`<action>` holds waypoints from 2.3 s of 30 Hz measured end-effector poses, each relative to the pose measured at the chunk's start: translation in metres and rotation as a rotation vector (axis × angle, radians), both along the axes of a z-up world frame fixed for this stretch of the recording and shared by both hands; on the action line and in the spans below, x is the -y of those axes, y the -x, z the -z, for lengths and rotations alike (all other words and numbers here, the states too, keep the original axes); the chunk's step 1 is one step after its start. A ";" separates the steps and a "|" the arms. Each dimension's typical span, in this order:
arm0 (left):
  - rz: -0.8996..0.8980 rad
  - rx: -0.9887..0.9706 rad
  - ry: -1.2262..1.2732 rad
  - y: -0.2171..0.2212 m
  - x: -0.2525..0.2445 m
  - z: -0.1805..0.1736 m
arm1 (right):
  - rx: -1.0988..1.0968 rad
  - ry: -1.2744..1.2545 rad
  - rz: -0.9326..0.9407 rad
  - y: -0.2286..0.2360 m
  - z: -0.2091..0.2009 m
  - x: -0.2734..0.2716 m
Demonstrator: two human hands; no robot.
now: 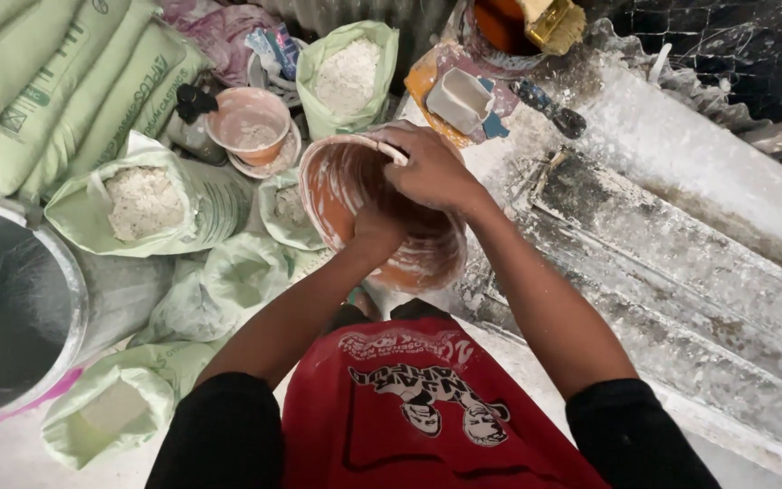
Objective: Mix plaster powder with water in a bowl and apply the resulting mixture to the interior of a ceramic pot using a putty knife and brush.
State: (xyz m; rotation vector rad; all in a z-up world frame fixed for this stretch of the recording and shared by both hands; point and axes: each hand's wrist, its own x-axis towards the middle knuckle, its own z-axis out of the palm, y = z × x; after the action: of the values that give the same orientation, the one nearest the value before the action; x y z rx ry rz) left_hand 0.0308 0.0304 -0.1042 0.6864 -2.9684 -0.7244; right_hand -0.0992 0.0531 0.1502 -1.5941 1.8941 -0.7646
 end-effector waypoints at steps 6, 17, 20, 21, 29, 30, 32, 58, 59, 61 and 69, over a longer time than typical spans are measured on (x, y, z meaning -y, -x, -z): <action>0.022 0.132 -0.168 -0.021 -0.026 -0.050 | 0.169 0.038 0.044 0.003 0.001 -0.006; -0.108 0.266 -0.067 -0.016 0.018 -0.139 | 0.222 -0.075 0.184 0.005 -0.007 0.003; 0.040 0.066 -0.404 0.015 -0.050 -0.189 | 0.222 -0.029 0.145 0.011 -0.004 0.006; 0.043 0.070 -0.411 0.003 -0.040 -0.192 | 0.225 -0.036 0.149 0.013 -0.003 0.004; -0.002 0.292 -0.170 -0.016 -0.047 -0.147 | 0.344 -0.053 0.254 0.013 -0.002 -0.014; -0.001 0.286 -0.158 -0.022 -0.042 -0.166 | 0.340 -0.041 0.254 0.017 -0.005 -0.006; 0.100 0.189 -0.518 -0.043 -0.053 -0.204 | 0.295 -0.008 0.202 0.018 -0.003 -0.008; 0.193 0.053 0.153 -0.087 -0.007 -0.190 | 0.376 -0.222 0.293 0.029 -0.024 -0.001; 0.277 0.120 -0.157 -0.090 -0.036 -0.194 | 0.375 -0.210 0.329 0.032 -0.021 -0.003; 0.316 0.185 -0.045 -0.096 -0.015 -0.167 | 0.409 -0.219 0.323 0.038 -0.018 -0.007; 0.135 -0.064 0.784 -0.067 0.099 -0.162 | 0.373 -0.251 0.239 0.031 -0.019 0.000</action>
State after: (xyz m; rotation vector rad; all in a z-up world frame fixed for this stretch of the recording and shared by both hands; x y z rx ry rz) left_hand 0.0982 -0.0685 0.0582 0.3858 -2.8807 0.4182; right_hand -0.1303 0.0535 0.1696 -1.0055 1.8339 -0.8202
